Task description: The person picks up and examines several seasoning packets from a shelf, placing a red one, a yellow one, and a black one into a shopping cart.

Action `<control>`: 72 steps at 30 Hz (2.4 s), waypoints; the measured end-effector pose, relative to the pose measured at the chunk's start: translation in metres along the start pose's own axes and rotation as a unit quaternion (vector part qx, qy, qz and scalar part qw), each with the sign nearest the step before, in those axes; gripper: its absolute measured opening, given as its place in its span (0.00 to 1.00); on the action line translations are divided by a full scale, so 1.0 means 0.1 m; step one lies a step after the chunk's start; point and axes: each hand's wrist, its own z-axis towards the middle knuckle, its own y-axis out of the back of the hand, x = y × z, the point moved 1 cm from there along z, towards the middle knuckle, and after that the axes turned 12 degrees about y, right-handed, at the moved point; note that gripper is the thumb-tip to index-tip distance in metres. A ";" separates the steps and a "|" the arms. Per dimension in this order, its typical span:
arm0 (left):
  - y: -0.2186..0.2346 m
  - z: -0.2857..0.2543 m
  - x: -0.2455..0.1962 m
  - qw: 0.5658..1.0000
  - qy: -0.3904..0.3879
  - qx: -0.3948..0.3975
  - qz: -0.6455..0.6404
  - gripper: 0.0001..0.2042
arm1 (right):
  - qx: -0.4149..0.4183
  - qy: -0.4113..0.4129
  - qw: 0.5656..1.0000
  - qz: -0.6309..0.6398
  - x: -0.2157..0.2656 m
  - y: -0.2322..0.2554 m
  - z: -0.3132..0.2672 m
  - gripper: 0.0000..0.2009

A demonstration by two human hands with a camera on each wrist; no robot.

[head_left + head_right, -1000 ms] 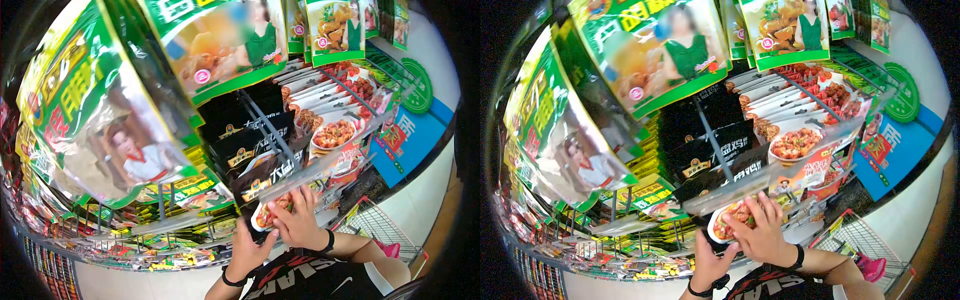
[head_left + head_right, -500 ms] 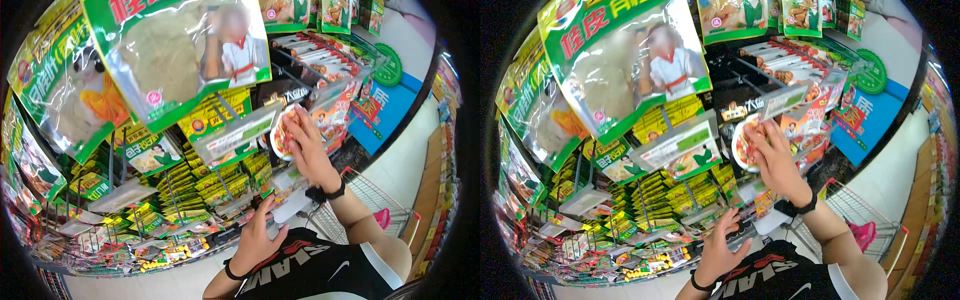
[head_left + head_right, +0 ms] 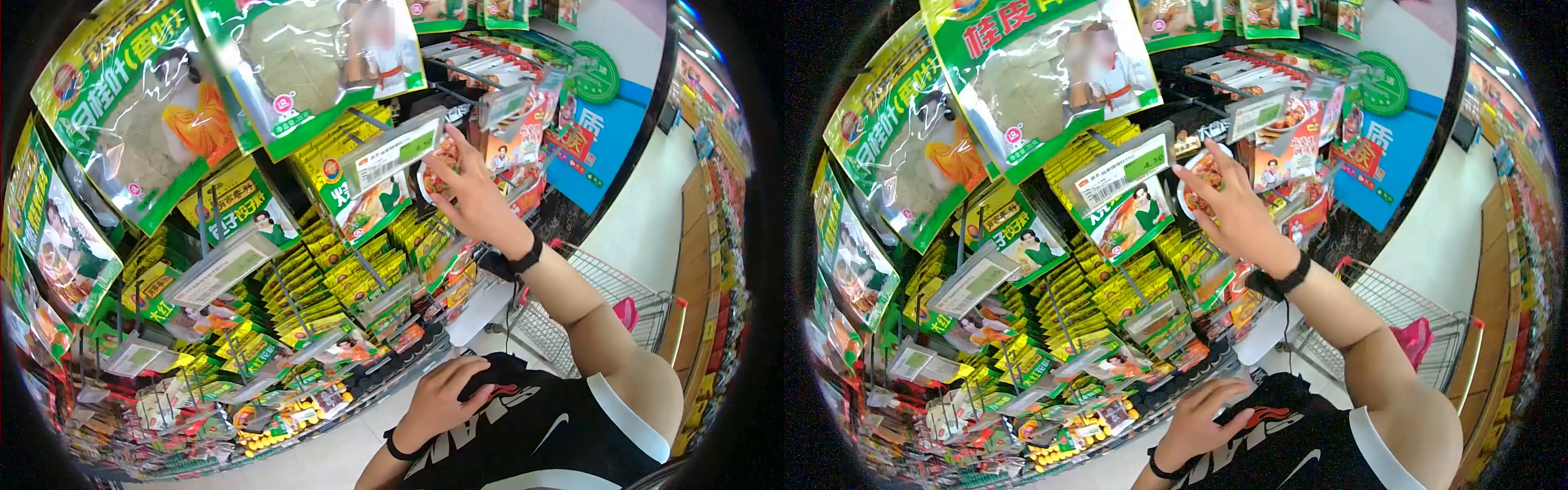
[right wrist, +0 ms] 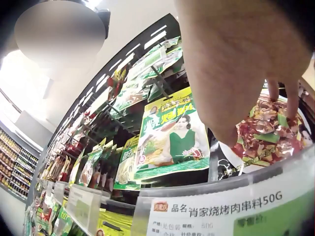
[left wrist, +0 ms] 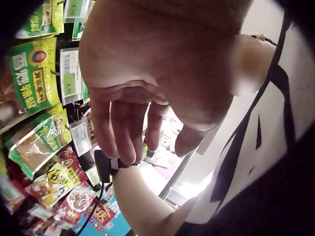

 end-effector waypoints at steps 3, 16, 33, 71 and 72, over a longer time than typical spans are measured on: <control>-0.04 -0.10 -0.05 1.000 -0.004 0.028 -0.005 0.15 | -0.012 0.009 0.999 -0.031 -0.04 -0.06 0.04 0.35; -0.31 -0.16 -0.07 0.995 -0.036 0.094 0.002 0.14 | 0.001 -0.002 1.000 0.029 -0.06 -0.05 -0.38 0.27; -1.59 0.52 -0.09 0.825 0.024 0.560 -0.074 0.42 | 0.105 -0.100 0.962 0.233 -0.60 0.84 -2.59 0.09; -4.39 2.16 -0.50 0.562 0.348 0.748 -0.059 0.51 | 0.131 -0.899 0.393 0.143 -1.97 -0.04 -9.63 0.40; -4.38 2.16 -0.51 0.566 0.338 0.750 -0.055 0.51 | 0.143 -0.904 0.377 0.143 -2.00 -0.04 -9.63 0.41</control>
